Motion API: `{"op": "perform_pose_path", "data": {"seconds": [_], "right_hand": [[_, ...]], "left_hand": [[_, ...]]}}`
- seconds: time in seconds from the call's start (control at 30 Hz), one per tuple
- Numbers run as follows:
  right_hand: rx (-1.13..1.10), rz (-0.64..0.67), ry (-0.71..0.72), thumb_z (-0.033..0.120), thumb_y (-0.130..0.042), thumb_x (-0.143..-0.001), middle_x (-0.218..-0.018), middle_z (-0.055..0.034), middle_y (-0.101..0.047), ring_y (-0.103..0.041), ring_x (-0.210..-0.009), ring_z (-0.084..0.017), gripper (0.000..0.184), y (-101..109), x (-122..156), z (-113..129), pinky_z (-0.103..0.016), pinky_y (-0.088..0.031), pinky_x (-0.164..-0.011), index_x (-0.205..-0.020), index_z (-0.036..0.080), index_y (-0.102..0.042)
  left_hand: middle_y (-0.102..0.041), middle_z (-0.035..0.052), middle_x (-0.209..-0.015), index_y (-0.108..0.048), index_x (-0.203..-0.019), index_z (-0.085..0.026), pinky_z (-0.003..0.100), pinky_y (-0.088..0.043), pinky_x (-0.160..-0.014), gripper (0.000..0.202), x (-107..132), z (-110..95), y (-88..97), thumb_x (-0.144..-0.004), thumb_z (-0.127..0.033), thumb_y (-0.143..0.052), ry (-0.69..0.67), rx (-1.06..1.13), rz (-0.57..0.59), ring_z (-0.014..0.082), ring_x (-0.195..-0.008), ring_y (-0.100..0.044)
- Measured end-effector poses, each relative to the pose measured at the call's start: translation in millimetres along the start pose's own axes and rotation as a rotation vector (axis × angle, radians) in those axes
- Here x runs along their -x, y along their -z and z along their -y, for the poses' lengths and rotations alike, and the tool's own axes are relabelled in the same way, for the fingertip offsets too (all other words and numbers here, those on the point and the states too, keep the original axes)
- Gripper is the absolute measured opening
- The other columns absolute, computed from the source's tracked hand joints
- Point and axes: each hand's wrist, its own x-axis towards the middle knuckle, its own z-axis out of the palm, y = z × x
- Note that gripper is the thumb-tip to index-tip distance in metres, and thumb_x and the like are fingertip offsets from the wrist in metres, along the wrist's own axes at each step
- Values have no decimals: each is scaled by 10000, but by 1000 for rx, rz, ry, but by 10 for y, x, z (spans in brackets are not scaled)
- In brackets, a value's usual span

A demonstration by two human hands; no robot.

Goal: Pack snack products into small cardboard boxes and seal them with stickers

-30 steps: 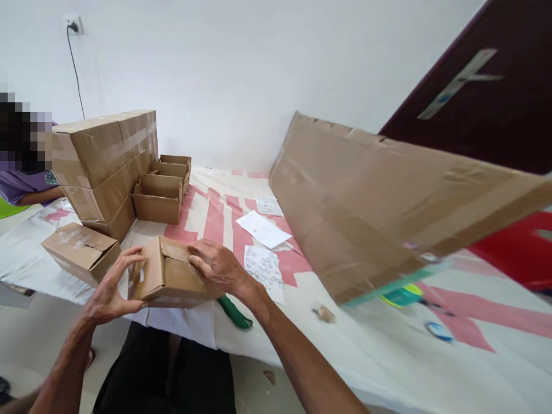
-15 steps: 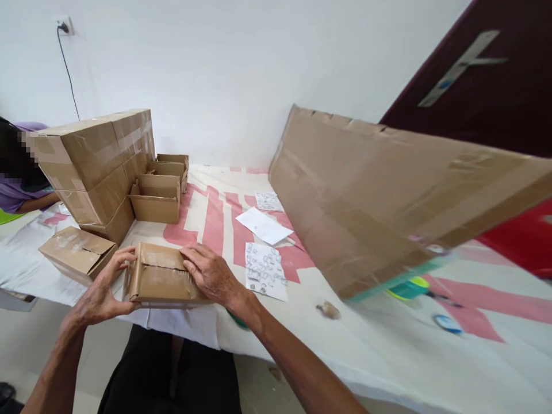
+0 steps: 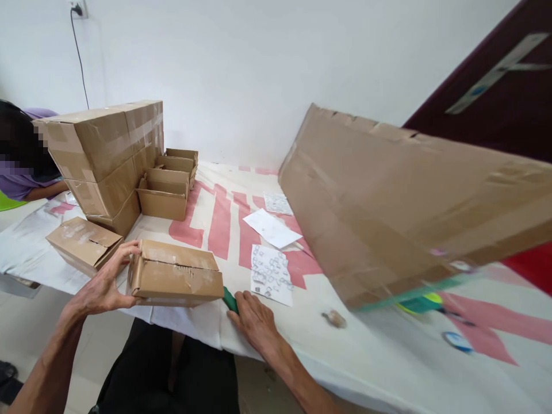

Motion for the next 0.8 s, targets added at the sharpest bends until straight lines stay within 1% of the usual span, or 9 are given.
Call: {"op": "perform_pose_path", "data": {"seconds": [0.1, 0.2, 0.27, 0.37, 0.47, 0.57, 0.67, 0.73, 0.8], "right_hand": [[-39, -17, 13, 310, -526, -976, -1111, -145, -721, -690, -1091, -306, 186, -50, 35, -10, -371, -512, -852, -1063, 202, -650], [-147, -82, -41, 341, -460, -989, -987, -113, -700, -700, -925, -272, 219, 58, -9, 3, -344, -501, -749, -1003, 210, -634], [-273, -167, -105, 388, -426, -988, -977, -105, -704, -696, -870, -262, 291, 232, -71, 25, -348, -508, -740, -1049, 204, -643], [-514, -245, -140, 459, -420, -978, -960, -91, -731, -693, -871, -263, 392, 647, -181, 107, -370, -537, -793, -1104, 195, -680], [-714, -200, -95, 549, -497, -969, -908, -64, -738, -679, -840, -250, 439, 1135, -268, 275, -352, -550, -748, -1114, 200, -720], [-792, -122, 21, 541, -563, -949, -921, -49, -753, -678, -843, -231, 395, 1519, -346, 498, -333, -552, -748, -1078, 214, -742], [-804, -32, 149, 508, -599, -938, -925, -41, -775, -686, -843, -220, 346, 1728, -456, 700, -331, -557, -769, -1025, 221, -771], [-807, 13, 205, 482, -604, -941, -958, -46, -792, -696, -856, -220, 335, 1793, -544, 800, -328, -559, -765, -1030, 219, -793], [-805, 41, 239, 456, -597, -946, -968, -49, -800, -704, -859, -219, 330, 1828, -626, 870, -323, -556, -751, -1029, 216, -809]], "left_hand": [[-431, 138, -1569, -423, -1417, -290, 459, -443, -1192, 837, 19, 47, 14, -721, -233, -883, 32, 4, -4, 333, -1478, -461], [-465, 127, -1529, -424, -1397, -288, 473, -458, -1180, 823, 69, 146, 25, -720, -267, -893, 70, 29, -18, 335, -1450, -485], [-481, 122, -1510, -431, -1389, -284, 484, -457, -1185, 811, 119, 246, 23, -718, -258, -885, 93, 60, -22, 340, -1448, -481], [-502, 132, -1497, -437, -1406, -276, 503, -452, -1191, 826, 205, 425, -7, -717, -285, -892, 134, 139, -10, 347, -1440, -493], [-496, 156, -1524, -436, -1420, -274, 511, -449, -1188, 855, 277, 573, -76, -726, -419, -914, 195, 230, 2, 360, -1469, -482], [-471, 164, -1567, -463, -1357, -280, 506, -456, -1171, 805, 301, 639, -176, -738, -569, -890, 242, 324, -18, 367, -1504, -459], [-425, 174, -1623, -495, -1247, -274, 520, -443, -1173, 716, 273, 641, -268, -750, -644, -852, 251, 390, -73, 374, -1520, -443], [-415, 168, -1637, -498, -1195, -270, 523, -429, -1185, 654, 244, 637, -309, -769, -629, -841, 243, 433, -105, 363, -1522, -442], [-443, 150, -1616, -500, -1179, -273, 515, -437, -1182, 614, 220, 639, -330, -781, -591, -843, 231, 471, -117, 344, -1499, -472]]}}
